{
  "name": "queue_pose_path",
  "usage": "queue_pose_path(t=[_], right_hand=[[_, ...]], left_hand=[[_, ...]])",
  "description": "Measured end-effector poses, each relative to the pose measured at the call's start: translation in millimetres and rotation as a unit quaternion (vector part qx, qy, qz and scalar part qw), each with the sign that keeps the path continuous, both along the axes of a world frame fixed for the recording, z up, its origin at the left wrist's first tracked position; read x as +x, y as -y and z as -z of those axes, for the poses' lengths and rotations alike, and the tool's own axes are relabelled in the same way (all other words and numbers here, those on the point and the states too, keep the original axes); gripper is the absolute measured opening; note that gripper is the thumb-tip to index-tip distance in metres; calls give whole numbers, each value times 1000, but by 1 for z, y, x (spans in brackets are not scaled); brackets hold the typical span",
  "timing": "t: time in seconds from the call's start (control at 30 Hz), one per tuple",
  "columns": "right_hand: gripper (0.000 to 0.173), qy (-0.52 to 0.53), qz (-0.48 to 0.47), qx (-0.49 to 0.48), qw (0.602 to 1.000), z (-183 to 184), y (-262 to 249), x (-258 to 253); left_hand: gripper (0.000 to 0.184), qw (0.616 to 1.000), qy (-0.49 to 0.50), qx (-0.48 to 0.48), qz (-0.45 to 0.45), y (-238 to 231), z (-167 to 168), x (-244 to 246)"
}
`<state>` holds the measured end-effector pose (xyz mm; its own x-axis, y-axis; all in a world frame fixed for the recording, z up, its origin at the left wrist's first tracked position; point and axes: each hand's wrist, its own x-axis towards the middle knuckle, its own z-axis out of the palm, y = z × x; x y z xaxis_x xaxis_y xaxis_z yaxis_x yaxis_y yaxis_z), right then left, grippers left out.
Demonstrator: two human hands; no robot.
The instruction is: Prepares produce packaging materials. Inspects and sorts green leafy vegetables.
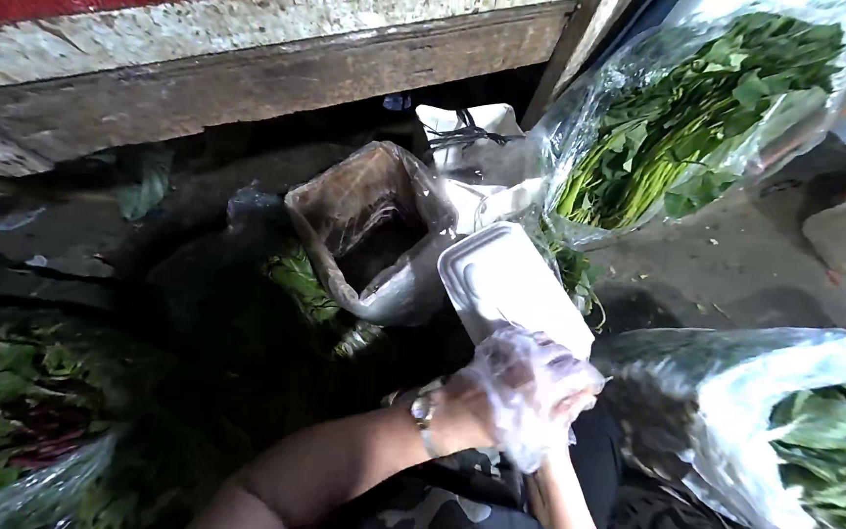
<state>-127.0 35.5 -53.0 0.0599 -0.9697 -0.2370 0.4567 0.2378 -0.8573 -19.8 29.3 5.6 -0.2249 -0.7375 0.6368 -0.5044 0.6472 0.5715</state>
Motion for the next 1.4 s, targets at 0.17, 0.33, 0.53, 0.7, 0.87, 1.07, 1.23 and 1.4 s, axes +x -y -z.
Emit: queue_pose_path(t=[0.17,0.33,0.53,0.7,0.87,1.07,1.23,1.4], right_hand=[[43,-10,121,-31,992,-10,9,8],[40,3,80,-14,997,-8,12,30],[70,-41,70,2,997,-17,60,60],[75,4,77,39,996,-8,88,89],[65,-2,80,66,995,2,96,107],[67,-95,67,61,991,11,105,113],[64,-164,12,18,986,6,109,109],[67,-199,-51,73,976,-5,122,107]], left_hand=[[60,883,-387,156,-215,-21,52,20],[19,671,-625,357,-176,7,31,2],[54,832,-361,389,-160,-1,55,5],[61,896,-221,211,-324,16,70,29],[9,924,-126,149,-330,22,64,46],[19,918,-119,229,-301,30,53,59],[26,932,-69,275,-225,40,31,56],[24,925,-25,283,-252,43,25,59]])
